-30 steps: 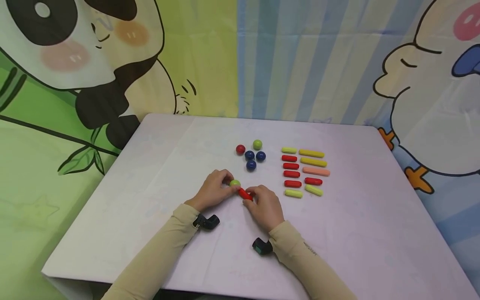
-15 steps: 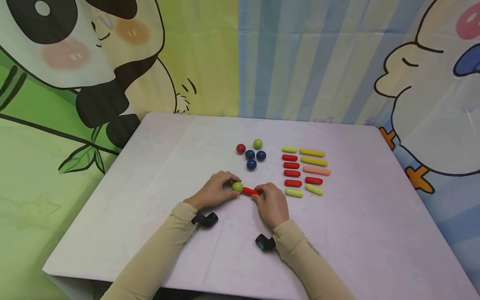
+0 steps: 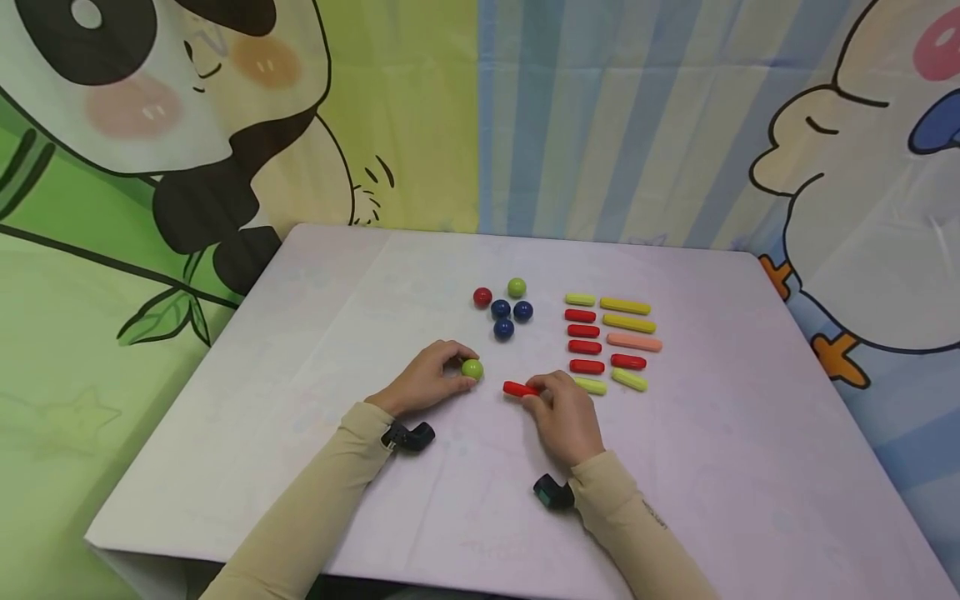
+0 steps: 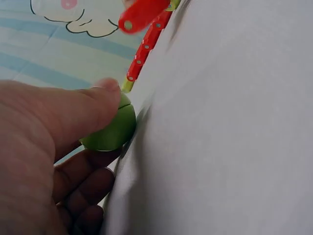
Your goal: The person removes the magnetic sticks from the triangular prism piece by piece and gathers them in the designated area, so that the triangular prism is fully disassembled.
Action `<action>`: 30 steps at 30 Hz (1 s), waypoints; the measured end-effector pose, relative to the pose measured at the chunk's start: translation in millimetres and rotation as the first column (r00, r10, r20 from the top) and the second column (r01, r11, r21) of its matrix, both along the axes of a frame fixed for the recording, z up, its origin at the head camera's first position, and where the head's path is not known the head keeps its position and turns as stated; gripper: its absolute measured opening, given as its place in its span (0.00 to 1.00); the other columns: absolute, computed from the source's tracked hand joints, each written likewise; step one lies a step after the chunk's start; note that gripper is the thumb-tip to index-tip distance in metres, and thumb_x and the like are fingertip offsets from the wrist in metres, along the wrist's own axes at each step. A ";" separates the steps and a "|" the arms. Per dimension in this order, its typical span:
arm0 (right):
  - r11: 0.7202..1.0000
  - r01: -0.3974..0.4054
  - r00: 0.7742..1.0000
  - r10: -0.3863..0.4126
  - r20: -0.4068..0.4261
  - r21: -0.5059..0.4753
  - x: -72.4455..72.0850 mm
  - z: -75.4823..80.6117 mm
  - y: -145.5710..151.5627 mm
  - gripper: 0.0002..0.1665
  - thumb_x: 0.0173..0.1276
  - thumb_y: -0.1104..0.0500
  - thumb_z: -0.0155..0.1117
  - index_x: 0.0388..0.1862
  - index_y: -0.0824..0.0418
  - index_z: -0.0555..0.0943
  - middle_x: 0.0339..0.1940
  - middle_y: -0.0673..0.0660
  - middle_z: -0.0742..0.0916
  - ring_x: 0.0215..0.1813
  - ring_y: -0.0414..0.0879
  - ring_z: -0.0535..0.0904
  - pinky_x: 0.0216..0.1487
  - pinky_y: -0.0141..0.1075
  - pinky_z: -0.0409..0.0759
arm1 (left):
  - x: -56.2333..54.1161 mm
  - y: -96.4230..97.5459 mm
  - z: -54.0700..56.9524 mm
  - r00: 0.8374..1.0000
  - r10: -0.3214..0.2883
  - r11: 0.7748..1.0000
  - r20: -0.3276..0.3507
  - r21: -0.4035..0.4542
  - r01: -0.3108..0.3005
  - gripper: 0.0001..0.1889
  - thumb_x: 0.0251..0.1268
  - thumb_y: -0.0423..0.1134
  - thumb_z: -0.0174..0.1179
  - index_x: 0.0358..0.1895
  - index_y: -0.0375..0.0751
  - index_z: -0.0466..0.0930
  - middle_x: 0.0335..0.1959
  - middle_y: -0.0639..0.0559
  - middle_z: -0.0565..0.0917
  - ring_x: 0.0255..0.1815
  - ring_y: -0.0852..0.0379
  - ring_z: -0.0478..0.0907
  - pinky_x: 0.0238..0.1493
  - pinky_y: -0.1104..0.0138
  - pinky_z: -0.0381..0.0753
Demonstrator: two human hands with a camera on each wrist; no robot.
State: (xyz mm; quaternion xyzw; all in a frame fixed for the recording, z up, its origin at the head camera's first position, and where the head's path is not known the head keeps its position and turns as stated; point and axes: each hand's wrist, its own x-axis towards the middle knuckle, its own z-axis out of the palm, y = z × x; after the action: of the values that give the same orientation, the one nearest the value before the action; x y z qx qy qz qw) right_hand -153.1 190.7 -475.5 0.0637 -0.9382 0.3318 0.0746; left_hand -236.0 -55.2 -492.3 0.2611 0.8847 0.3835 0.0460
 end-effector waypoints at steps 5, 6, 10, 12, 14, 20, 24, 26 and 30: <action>0.999 0.046 0.998 -0.045 -0.054 0.012 12.5 2.3 27.2 0.13 0.61 0.60 0.72 0.46 0.57 0.84 0.39 0.53 0.83 0.29 0.45 0.71 0.31 0.35 0.71 | 0.4 1.1 -0.5 1.000 0.008 1.000 -0.008 0.000 -0.008 0.19 0.60 0.44 0.69 0.54 0.48 0.80 0.49 0.57 0.80 0.50 0.60 0.73 0.55 0.63 0.71; 0.998 0.056 0.996 -0.055 -0.068 0.020 15.1 2.9 33.0 0.14 0.61 0.61 0.73 0.46 0.58 0.84 0.39 0.53 0.83 0.29 0.45 0.72 0.31 0.34 0.72 | 0.7 1.2 -0.4 1.000 0.009 1.000 -0.012 0.001 -0.009 0.19 0.60 0.44 0.69 0.54 0.48 0.80 0.49 0.57 0.80 0.50 0.59 0.73 0.55 0.63 0.71; 0.993 0.109 0.990 -0.105 -0.095 0.037 24.8 5.4 57.1 0.15 0.60 0.63 0.73 0.47 0.61 0.84 0.40 0.57 0.84 0.31 0.46 0.75 0.32 0.35 0.74 | 1.2 1.6 0.1 1.000 0.009 1.000 -0.024 0.003 -0.009 0.19 0.60 0.44 0.69 0.54 0.48 0.80 0.48 0.56 0.80 0.50 0.59 0.73 0.54 0.63 0.71; 0.989 0.139 0.987 -0.134 -0.093 0.044 29.0 5.5 69.4 0.15 0.61 0.63 0.72 0.47 0.61 0.83 0.42 0.58 0.84 0.32 0.47 0.76 0.33 0.34 0.75 | 1.1 2.0 0.3 1.000 0.009 1.000 -0.027 0.002 -0.008 0.19 0.60 0.44 0.69 0.54 0.47 0.80 0.48 0.56 0.80 0.49 0.59 0.73 0.54 0.63 0.71; 0.985 0.167 0.983 -0.162 -0.082 0.047 33.0 4.1 81.6 0.15 0.61 0.63 0.71 0.47 0.61 0.83 0.42 0.60 0.84 0.32 0.48 0.76 0.32 0.34 0.74 | 0.9 2.3 0.0 1.000 0.009 1.000 -0.030 -0.001 -0.009 0.19 0.60 0.44 0.69 0.54 0.47 0.80 0.47 0.56 0.81 0.49 0.59 0.73 0.54 0.63 0.71; 0.965 0.250 0.968 -0.248 -0.033 0.075 39.5 -2.1 107.9 0.14 0.63 0.62 0.70 0.48 0.61 0.83 0.39 0.60 0.86 0.32 0.48 0.76 0.29 0.33 0.71 | -0.3 1.2 -1.4 0.999 0.010 1.000 -0.040 0.008 -0.010 0.19 0.60 0.44 0.69 0.54 0.48 0.80 0.46 0.57 0.81 0.48 0.59 0.73 0.53 0.64 0.72; 0.959 0.274 0.961 -0.275 0.000 0.077 37.7 -3.7 116.7 0.14 0.64 0.61 0.69 0.49 0.61 0.82 0.41 0.62 0.85 0.34 0.50 0.76 0.31 0.35 0.71 | 0.0 0.7 -1.8 0.999 0.011 1.000 -0.053 0.022 -0.010 0.18 0.59 0.44 0.69 0.53 0.48 0.80 0.46 0.57 0.81 0.48 0.59 0.73 0.53 0.63 0.72; 0.958 0.276 0.961 -0.277 0.011 0.077 36.0 -4.2 120.0 0.15 0.65 0.60 0.68 0.50 0.61 0.82 0.42 0.62 0.85 0.34 0.50 0.76 0.31 0.35 0.71 | 0.5 0.8 -1.7 0.998 0.009 1.000 -0.057 0.023 -0.008 0.18 0.60 0.44 0.69 0.53 0.47 0.80 0.46 0.57 0.81 0.48 0.59 0.73 0.53 0.63 0.72; 0.959 0.274 0.961 -0.275 0.009 0.076 31.4 -5.1 126.3 0.17 0.66 0.59 0.68 0.52 0.63 0.81 0.42 0.63 0.85 0.33 0.50 0.75 0.30 0.33 0.71 | 1.1 1.8 -0.5 0.999 0.003 1.000 -0.048 0.019 -0.002 0.18 0.60 0.44 0.69 0.53 0.47 0.80 0.46 0.57 0.81 0.49 0.59 0.73 0.53 0.63 0.72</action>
State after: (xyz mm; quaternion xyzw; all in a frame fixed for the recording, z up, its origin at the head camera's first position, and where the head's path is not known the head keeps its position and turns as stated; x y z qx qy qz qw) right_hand -121.7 317.0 -480.7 -0.0677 -0.9504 0.2837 0.1081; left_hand -234.9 -53.5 -492.8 0.2694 0.8822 0.3856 0.0217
